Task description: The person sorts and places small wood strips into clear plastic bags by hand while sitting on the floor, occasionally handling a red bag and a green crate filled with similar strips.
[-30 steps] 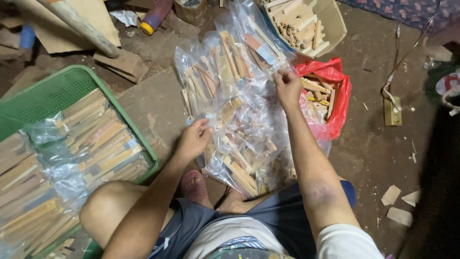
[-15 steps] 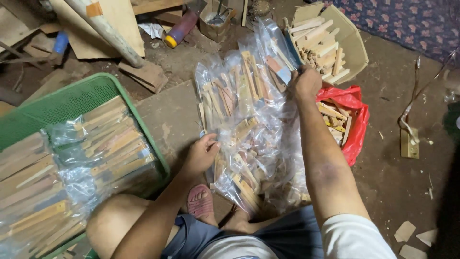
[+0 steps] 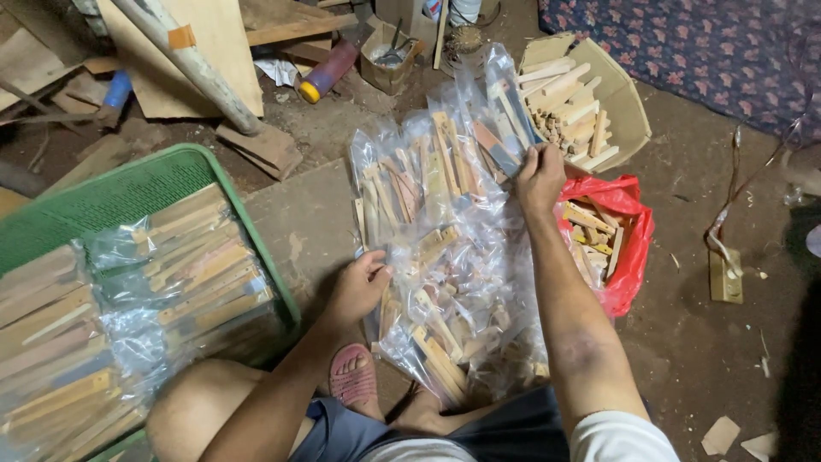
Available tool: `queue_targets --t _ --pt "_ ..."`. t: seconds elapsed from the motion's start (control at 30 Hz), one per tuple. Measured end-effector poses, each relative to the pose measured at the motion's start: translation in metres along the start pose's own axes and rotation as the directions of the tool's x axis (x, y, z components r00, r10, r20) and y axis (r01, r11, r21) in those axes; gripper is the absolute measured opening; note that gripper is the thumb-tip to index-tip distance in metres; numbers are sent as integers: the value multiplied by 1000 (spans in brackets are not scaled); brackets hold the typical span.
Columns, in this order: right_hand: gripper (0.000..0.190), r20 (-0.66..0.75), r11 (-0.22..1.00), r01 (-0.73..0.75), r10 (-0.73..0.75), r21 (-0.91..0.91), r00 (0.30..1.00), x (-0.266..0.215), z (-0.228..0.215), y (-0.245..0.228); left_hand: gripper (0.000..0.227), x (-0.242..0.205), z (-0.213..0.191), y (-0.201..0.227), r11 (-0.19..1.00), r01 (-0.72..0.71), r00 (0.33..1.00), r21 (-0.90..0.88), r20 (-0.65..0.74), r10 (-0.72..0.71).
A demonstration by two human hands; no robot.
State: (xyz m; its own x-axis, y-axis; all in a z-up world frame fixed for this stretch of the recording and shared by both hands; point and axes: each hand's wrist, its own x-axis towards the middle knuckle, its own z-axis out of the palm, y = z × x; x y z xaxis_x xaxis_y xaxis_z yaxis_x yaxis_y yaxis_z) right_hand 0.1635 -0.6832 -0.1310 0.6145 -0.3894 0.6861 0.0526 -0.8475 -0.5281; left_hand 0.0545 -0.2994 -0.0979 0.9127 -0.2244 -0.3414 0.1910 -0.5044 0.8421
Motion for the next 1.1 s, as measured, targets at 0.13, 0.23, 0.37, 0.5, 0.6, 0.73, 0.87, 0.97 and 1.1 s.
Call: queue_targets --t 0.13,0.23,0.37,0.5,0.6,0.73,0.87,0.97,1.1 --pt "10 -98 997 36 -29 69 995 -9 -25 -10 44 12 9 0 999 -9 1000 -32 -1 9" --pt "10 -155 995 44 -30 87 987 -16 -59 -30 46 23 17 24 995 -52 999 -85 5 53" --pt "8 -194 982 133 -105 135 975 -29 -106 -69 87 66 44 64 894 -99 981 -437 107 161" --pt "13 -106 950 150 -125 275 986 -63 -145 -129 124 71 64 109 707 -10 942 -707 231 244" --pt "9 -21 918 39 -33 395 999 -119 -133 -161 108 74 65 100 616 13 964 -787 174 203" --pt "4 211 870 -64 -47 490 976 -158 -117 -217 57 63 18 61 559 -46 996 -828 -81 -38" --pt "11 511 828 -331 63 452 857 -168 -91 -231 41 68 -38 1 686 -113 969 -719 -233 -85" --pt "11 446 854 -320 118 411 887 -133 -76 -200 44 91 -57 -49 769 -98 950 -631 -289 -116" --pt "8 314 931 -307 237 198 920 -43 -52 -137 50 111 -70 -68 824 3 933 -567 -294 -206"
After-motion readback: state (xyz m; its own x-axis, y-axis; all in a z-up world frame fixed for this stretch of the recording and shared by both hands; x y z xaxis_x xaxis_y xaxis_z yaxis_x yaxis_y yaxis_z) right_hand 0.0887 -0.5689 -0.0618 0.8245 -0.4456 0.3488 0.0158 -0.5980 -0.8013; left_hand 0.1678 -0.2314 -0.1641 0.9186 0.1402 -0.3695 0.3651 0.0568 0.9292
